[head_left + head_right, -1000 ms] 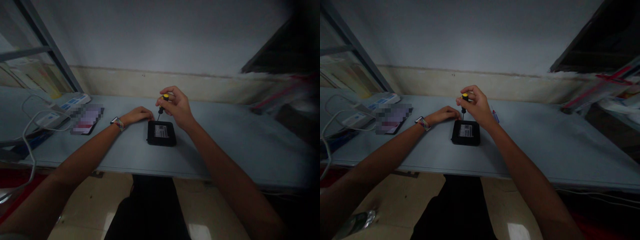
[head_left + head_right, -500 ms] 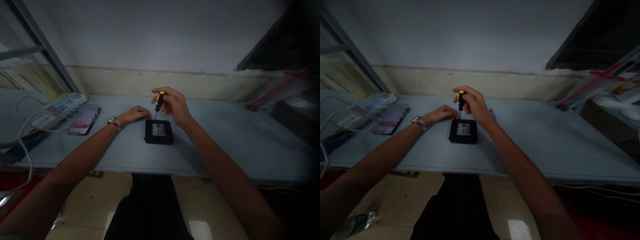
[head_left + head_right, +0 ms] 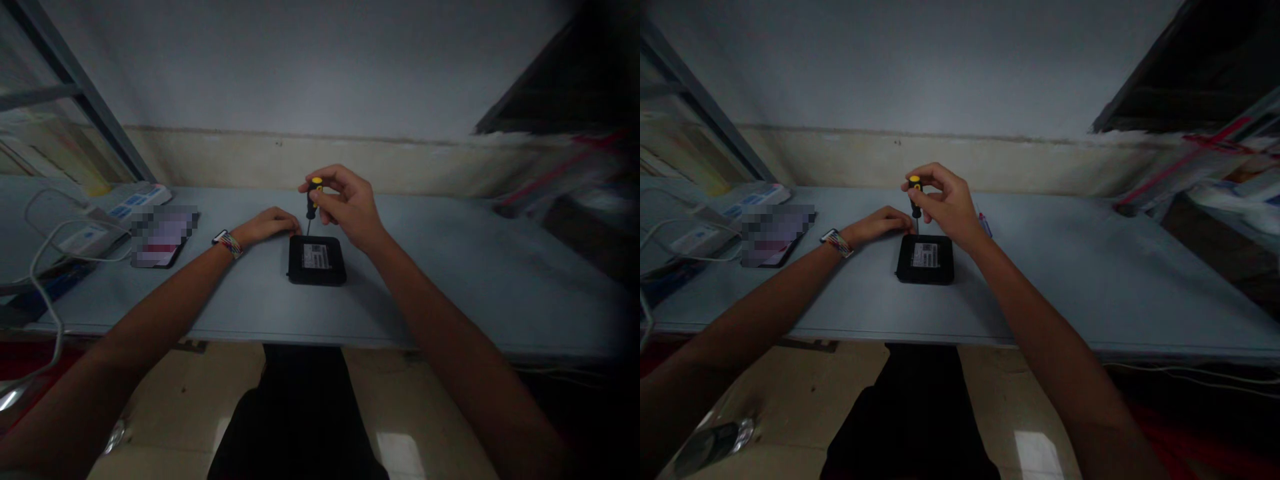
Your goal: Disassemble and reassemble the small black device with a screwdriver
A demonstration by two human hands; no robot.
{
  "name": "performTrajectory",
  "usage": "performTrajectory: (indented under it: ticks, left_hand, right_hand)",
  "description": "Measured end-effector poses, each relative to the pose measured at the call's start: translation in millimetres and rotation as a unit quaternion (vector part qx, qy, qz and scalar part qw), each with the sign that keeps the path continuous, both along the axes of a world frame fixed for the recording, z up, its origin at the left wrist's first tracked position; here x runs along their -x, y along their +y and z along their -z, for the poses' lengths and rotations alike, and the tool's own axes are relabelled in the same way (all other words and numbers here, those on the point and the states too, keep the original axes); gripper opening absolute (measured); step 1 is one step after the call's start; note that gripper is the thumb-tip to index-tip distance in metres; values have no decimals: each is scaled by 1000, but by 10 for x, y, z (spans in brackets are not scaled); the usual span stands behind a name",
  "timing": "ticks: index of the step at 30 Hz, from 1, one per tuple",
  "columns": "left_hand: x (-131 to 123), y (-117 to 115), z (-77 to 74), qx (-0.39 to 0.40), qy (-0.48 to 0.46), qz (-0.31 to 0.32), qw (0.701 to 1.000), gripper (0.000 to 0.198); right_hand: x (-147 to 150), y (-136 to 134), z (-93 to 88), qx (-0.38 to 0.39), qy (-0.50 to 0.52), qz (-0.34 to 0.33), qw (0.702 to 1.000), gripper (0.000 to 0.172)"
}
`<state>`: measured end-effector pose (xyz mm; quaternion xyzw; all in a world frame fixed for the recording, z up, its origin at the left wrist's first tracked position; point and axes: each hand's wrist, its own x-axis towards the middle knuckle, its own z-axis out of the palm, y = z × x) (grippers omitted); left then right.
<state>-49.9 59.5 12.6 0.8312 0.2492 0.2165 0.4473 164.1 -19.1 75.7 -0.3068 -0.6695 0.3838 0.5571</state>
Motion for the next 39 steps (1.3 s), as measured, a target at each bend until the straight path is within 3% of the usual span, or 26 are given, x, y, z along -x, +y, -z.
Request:
performTrajectory:
  ticks: [8, 28, 39]
  left_hand:
    - [-8, -24, -43, 2, 8, -4, 1000, 33]
    - [0, 25, 21, 2, 7, -11, 1000, 32]
    - [32, -3, -47, 24, -33, 2, 999, 21]
  right_hand:
    - [-53, 23, 34, -18, -14, -9, 1000, 23]
    - [-68, -7, -32, -36, 6, 3, 999, 22]
    - [-89, -36, -103, -41, 30, 57, 997, 28]
